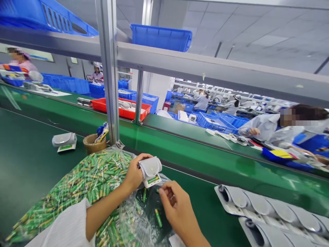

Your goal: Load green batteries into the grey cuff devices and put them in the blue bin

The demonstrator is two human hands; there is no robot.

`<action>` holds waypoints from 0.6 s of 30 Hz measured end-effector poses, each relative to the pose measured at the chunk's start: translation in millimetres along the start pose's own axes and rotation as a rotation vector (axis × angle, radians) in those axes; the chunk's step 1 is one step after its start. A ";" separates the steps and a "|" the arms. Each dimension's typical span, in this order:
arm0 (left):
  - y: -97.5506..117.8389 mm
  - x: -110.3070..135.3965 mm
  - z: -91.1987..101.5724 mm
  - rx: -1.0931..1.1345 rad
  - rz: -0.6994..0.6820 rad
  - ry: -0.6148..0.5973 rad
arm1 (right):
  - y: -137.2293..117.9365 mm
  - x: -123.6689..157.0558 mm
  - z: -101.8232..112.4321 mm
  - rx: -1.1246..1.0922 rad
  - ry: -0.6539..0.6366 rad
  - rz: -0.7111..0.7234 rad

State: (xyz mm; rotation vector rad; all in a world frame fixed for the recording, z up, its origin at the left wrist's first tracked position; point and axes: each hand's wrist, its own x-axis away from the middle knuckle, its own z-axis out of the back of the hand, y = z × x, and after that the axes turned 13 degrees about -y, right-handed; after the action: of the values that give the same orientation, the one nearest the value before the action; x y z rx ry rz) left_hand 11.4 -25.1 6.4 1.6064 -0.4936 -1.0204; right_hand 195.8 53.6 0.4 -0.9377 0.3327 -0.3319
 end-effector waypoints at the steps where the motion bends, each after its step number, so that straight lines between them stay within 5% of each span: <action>1: 0.4 0.5 1.3 -0.011 0.002 -0.008 | -0.8 2.7 3.1 0.041 -0.135 -0.037; 4: -1.4 2.2 4.2 -0.025 0.003 -0.008 | -1.0 8.6 6.2 0.170 -0.433 -0.105; 6: -3.5 2.6 4.9 -0.028 0.000 -0.004 | 1.7 10.0 4.1 0.210 -0.454 -0.088; 9: -5.8 2.7 3.8 -0.026 -0.003 -0.018 | 9.0 8.1 -1.1 0.043 -0.299 -0.067; 14: -6.7 5.6 -2.2 -0.089 -0.015 -0.073 | 15.2 -0.6 -9.5 -0.543 0.025 -0.149; 18: -5.3 10.7 -6.2 -0.285 -0.044 -0.093 | 11.2 -6.7 -16.9 -0.725 0.162 -0.199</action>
State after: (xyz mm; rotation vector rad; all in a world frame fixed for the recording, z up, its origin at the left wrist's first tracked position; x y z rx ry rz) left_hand 21.2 -28.2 -2.3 1.3263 -0.3574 -1.1480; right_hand 184.2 50.3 -17.3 -1.6669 0.5255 -0.4844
